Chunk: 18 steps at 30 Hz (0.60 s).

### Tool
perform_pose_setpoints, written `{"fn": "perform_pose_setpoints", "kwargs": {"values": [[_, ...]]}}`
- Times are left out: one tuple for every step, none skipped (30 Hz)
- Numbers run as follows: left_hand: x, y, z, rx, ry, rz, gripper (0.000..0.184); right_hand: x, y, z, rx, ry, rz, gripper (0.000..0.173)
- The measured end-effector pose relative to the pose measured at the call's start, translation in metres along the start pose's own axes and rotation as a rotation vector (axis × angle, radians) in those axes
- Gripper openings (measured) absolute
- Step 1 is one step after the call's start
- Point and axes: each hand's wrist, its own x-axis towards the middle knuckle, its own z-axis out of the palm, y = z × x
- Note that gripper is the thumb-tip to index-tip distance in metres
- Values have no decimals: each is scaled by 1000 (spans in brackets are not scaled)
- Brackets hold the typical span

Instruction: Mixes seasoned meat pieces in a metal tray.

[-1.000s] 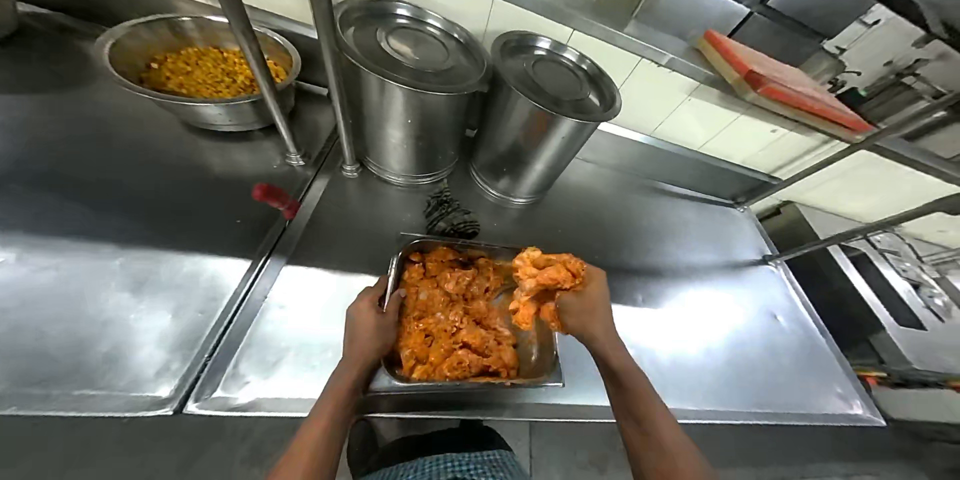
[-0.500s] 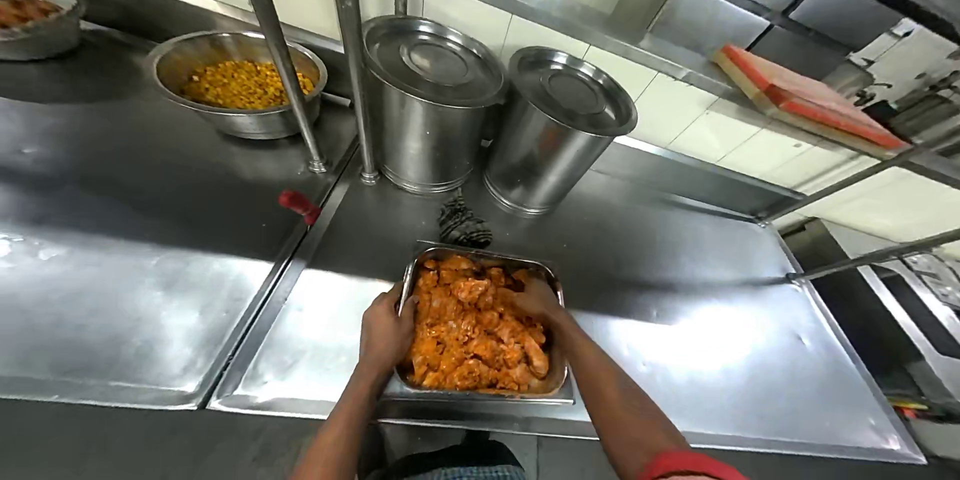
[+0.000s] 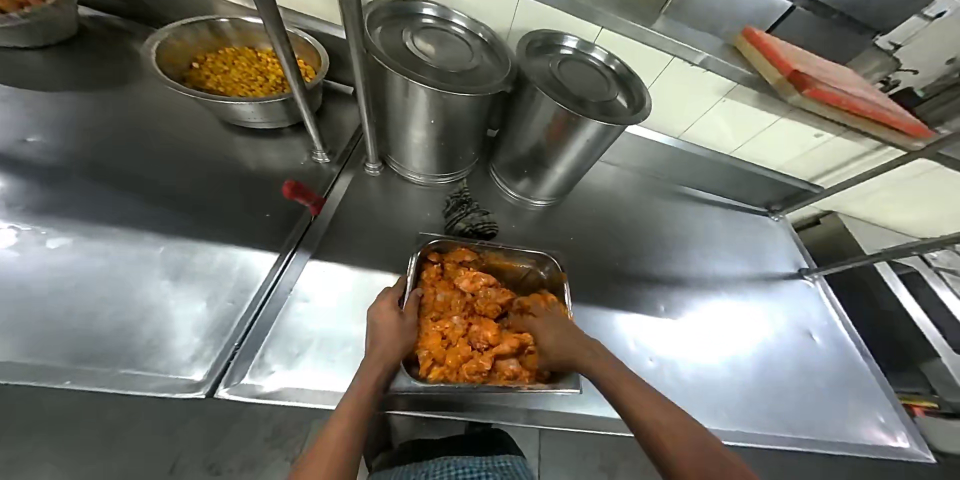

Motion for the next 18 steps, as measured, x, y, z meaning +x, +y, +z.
{"fn": "perform_pose_setpoints", "kwargs": {"values": [[-1,-1,1,-8,9,-11,40,-8,3,5,39,7,28,83],[-2,-1,2,-14,17,-24,40,-14,0,14,92,27,67,87],[-1,-1,2,-20,23,-34,39,-14,-8,23,149,81,120,90],[0,0,2,-22,25,-39,38,-9,-19,31,206,138,187,93],[0,0,2,-23,25,-39,38,-1,-31,35,242,178,252,94],[0,0,2,-20,21,-35,38,9,-42,36,252,207,302,92],[1,-1,1,-17,8,-28,39,18,-52,34,259,237,326,87],[1,-3,1,-24,-9,-18,39,26,-56,31,271,264,333,79],[1,-4,2,-35,-26,-7,40,31,-55,26,322,291,333,69],[0,-5,1,-39,-38,3,40,36,-49,20,435,361,333,55],[0,-4,0,-42,-40,8,40,37,-41,13,616,486,333,41],[0,-4,-1,-42,-44,8,40,34,-33,7,807,616,340,34],[-2,-5,-1,-38,-46,12,40,29,-26,3,957,742,323,29],[-2,-5,-1,-34,-42,21,40,19,-22,-4,1034,828,282,27],[0,-4,-2,-31,-35,34,39,6,-22,-16,1033,871,244,29],[0,-3,-2,-23,-34,43,39,-9,-26,-28,982,911,224,31],[-1,-3,-2,-15,-35,47,38,-21,-31,-36,914,963,213,34],[-1,-3,-2,-11,-36,51,38,-32,-35,-42,849,1018,207,36]]}}
